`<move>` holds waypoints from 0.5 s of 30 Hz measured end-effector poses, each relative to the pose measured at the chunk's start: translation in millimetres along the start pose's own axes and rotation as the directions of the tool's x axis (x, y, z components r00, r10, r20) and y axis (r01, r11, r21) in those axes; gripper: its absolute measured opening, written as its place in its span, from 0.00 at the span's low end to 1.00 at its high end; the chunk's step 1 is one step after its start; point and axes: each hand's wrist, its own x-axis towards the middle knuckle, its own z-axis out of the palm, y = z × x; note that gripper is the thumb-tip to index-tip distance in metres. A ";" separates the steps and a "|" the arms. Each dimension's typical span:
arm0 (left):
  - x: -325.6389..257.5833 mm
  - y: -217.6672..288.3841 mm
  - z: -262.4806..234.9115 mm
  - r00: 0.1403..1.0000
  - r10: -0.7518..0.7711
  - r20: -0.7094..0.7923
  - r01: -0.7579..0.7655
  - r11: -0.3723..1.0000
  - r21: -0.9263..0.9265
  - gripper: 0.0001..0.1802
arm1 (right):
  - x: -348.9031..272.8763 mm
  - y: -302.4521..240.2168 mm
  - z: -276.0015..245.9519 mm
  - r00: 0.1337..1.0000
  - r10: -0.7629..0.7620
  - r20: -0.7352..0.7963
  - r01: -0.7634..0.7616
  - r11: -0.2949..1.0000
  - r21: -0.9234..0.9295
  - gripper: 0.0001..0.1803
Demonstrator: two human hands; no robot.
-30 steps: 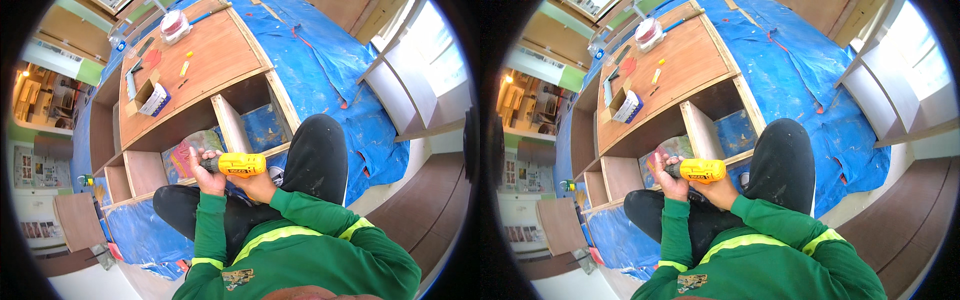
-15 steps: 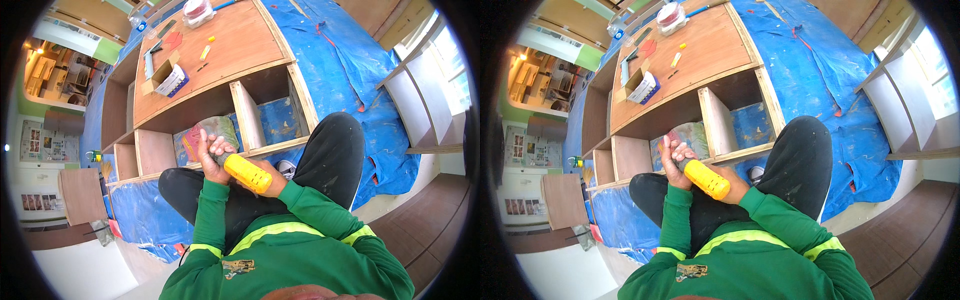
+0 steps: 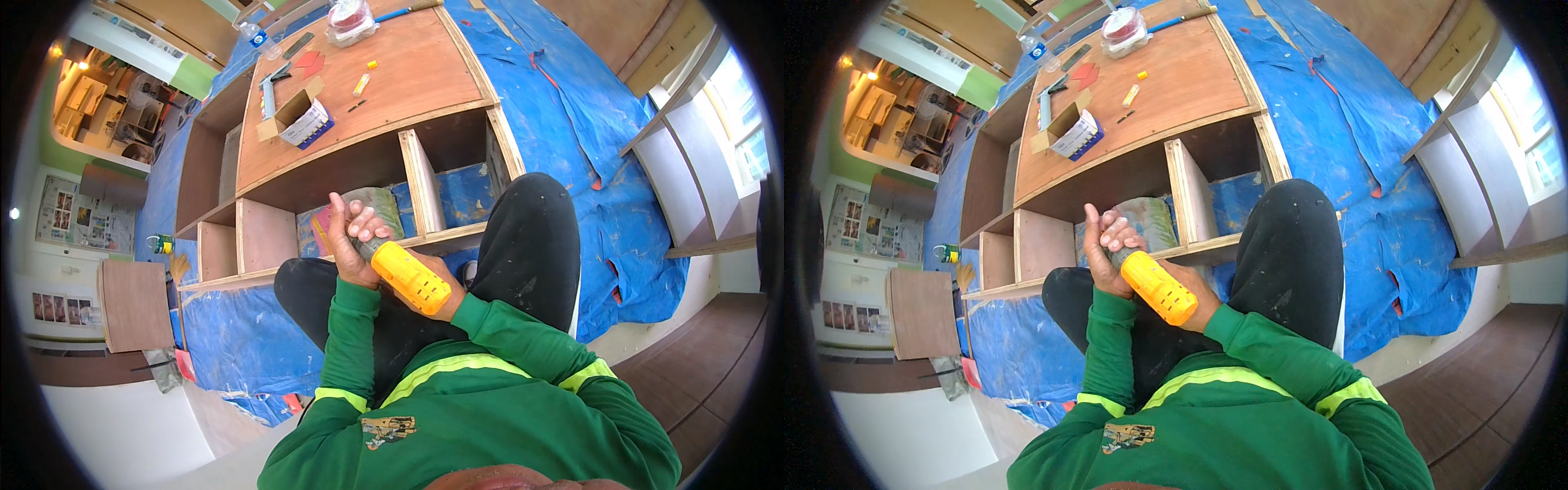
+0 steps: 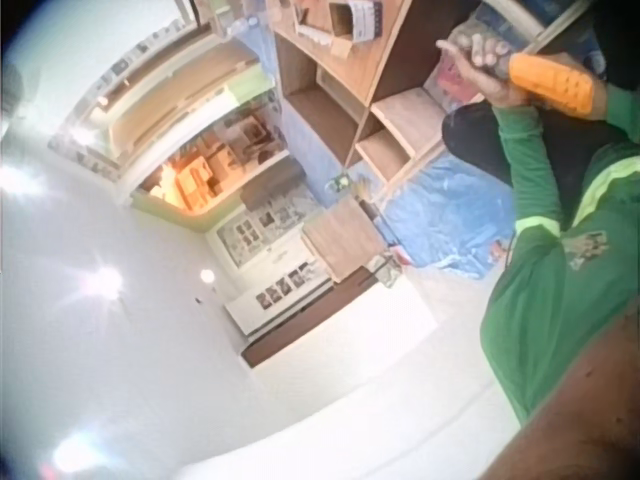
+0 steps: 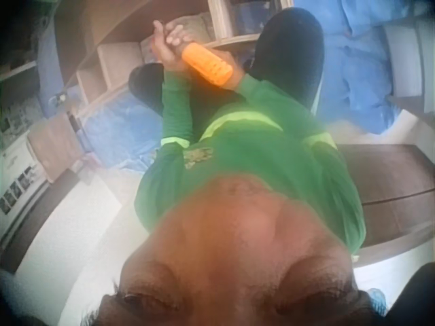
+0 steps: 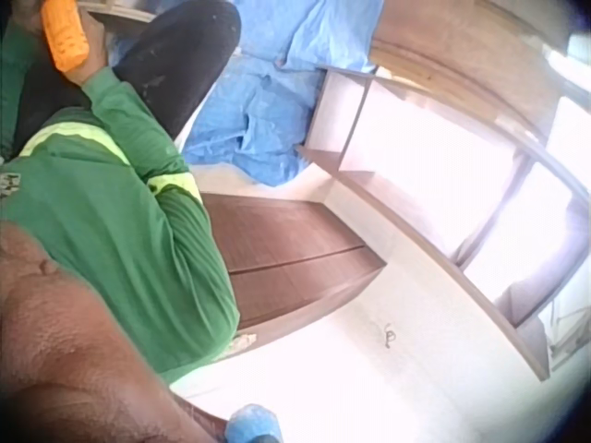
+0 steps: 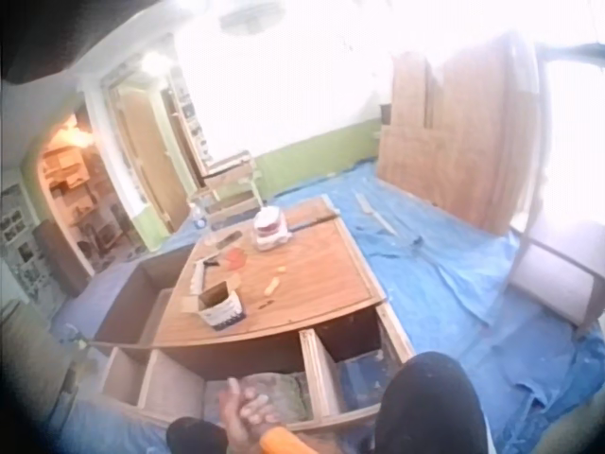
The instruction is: The person assembles a wooden cabinet by securing internal dividers and panels using a cordless drill and screws. They position wooden pieces, align them within the frame, and drive screws to fasten the components together.
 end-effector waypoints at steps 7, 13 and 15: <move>10.3 2.8 50.0 0.992 0.128 -0.015 -0.124 0.978 0.169 0.23 | 15.5 -27.5 -2.6 0.998 -0.019 -0.064 0.014 0.998 -0.067 0.18; 62.2 12.3 59.8 0.994 0.027 -0.104 -0.013 0.990 0.140 0.19 | 9.0 -33.2 -13.9 0.956 0.237 -0.173 -0.225 0.971 0.084 0.13; 91.0 16.9 45.8 0.992 0.025 -0.124 0.006 0.971 0.240 0.15 | 2.3 -32.7 -19.4 0.922 0.307 -0.235 -0.271 0.947 0.173 0.14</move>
